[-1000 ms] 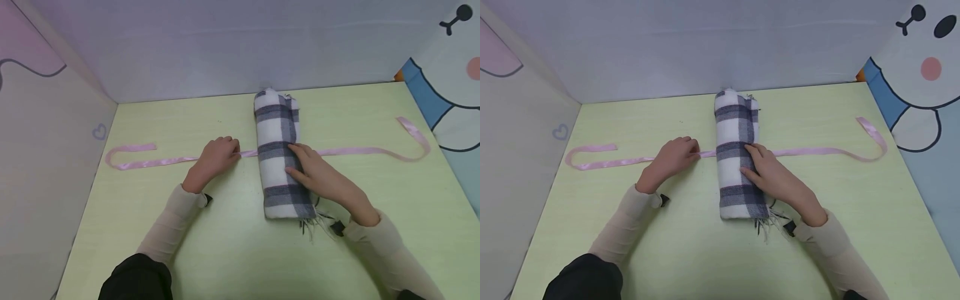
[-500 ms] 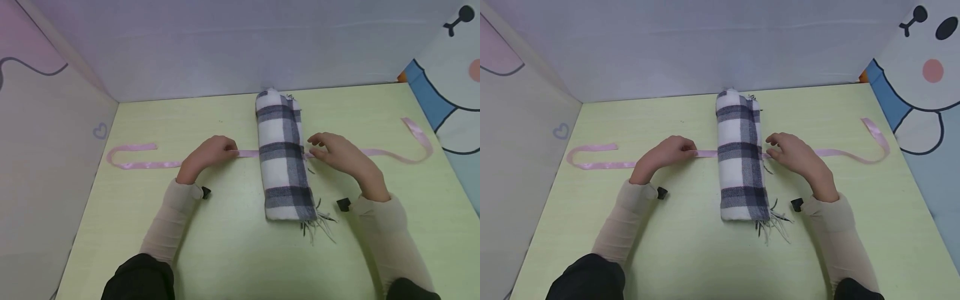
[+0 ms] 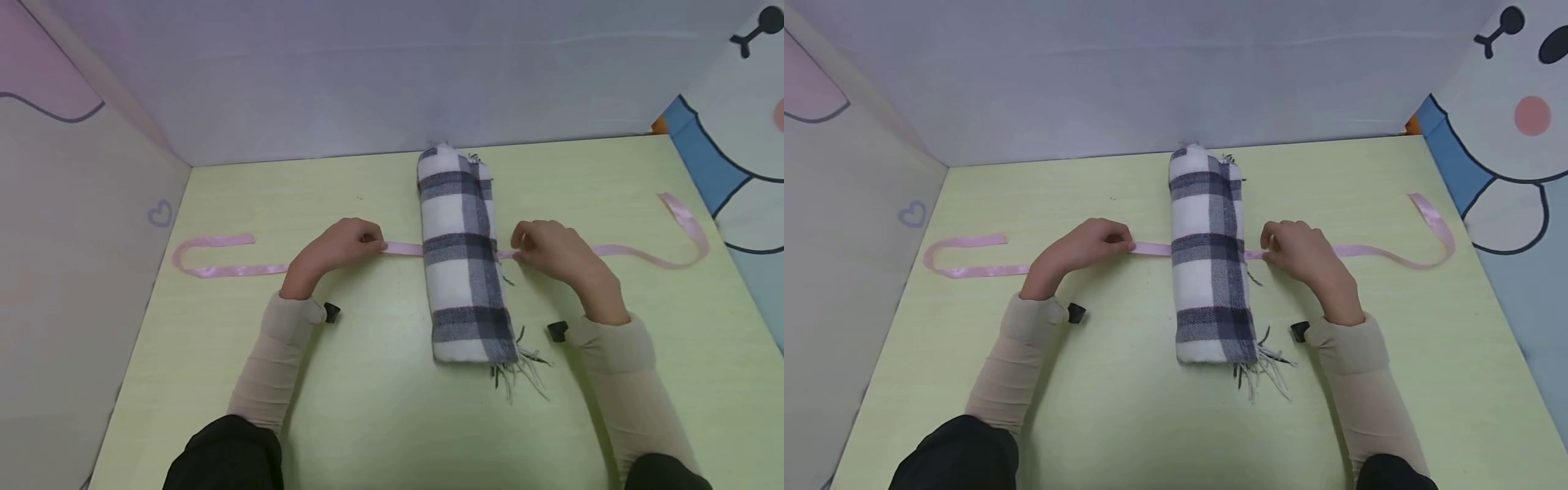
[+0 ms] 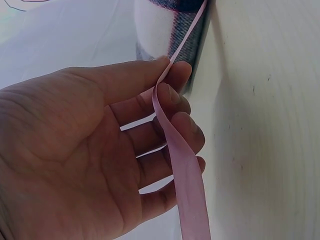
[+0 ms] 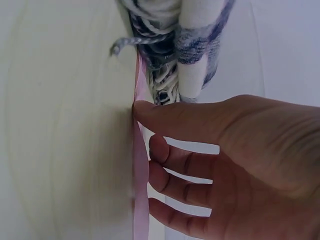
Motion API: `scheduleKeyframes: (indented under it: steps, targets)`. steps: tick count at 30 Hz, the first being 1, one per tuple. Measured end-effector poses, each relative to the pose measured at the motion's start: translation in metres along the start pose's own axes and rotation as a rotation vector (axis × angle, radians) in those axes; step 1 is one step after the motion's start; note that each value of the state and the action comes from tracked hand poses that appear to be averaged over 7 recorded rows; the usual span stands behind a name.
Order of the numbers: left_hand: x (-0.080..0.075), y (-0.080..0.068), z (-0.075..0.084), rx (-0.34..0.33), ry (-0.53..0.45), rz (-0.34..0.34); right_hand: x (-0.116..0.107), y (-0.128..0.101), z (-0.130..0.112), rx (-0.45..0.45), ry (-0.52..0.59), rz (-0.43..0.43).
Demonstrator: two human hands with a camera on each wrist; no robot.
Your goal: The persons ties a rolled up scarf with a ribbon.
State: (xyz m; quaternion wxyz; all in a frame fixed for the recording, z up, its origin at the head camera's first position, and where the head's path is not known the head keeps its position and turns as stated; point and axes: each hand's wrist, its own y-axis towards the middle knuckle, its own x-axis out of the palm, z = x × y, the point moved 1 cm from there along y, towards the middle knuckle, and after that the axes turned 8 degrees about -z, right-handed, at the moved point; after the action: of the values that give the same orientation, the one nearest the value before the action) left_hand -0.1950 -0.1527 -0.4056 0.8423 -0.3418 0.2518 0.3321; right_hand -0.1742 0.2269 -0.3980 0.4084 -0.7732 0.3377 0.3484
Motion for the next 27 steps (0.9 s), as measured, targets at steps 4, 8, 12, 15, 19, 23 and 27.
scheduleKeyframes:
  steps: [4,8,12,15,19,23,27]
  targets:
    - [-0.0006,0.0001,0.0014,0.014,-0.006,-0.002,0.001,-0.0006,0.0031,-0.027,-0.001,-0.002]
    - [-0.0007,0.0009,0.0033,0.026,0.001,0.0,-0.0011,-0.0012,0.0041,-0.034,0.043,-0.004]
    - [0.0003,0.0,0.0044,0.025,0.003,-0.003,-0.0035,-0.002,0.0022,-0.026,0.097,-0.016]
    - [0.0008,-0.0006,0.0052,0.025,0.001,-0.012,-0.004,-0.0015,0.0018,-0.008,0.092,-0.033]
    - [0.0003,-0.0018,0.0064,0.031,0.013,-0.011,-0.0025,0.0,0.0018,0.006,0.032,-0.041]
    - [-0.0004,-0.0025,0.0079,0.039,0.02,-0.003,-0.0018,0.0,0.0032,-0.009,0.007,-0.036]
    - [0.0002,-0.0022,0.0097,0.046,0.017,-0.003,-0.0025,-0.0033,0.006,-0.017,0.062,-0.049]
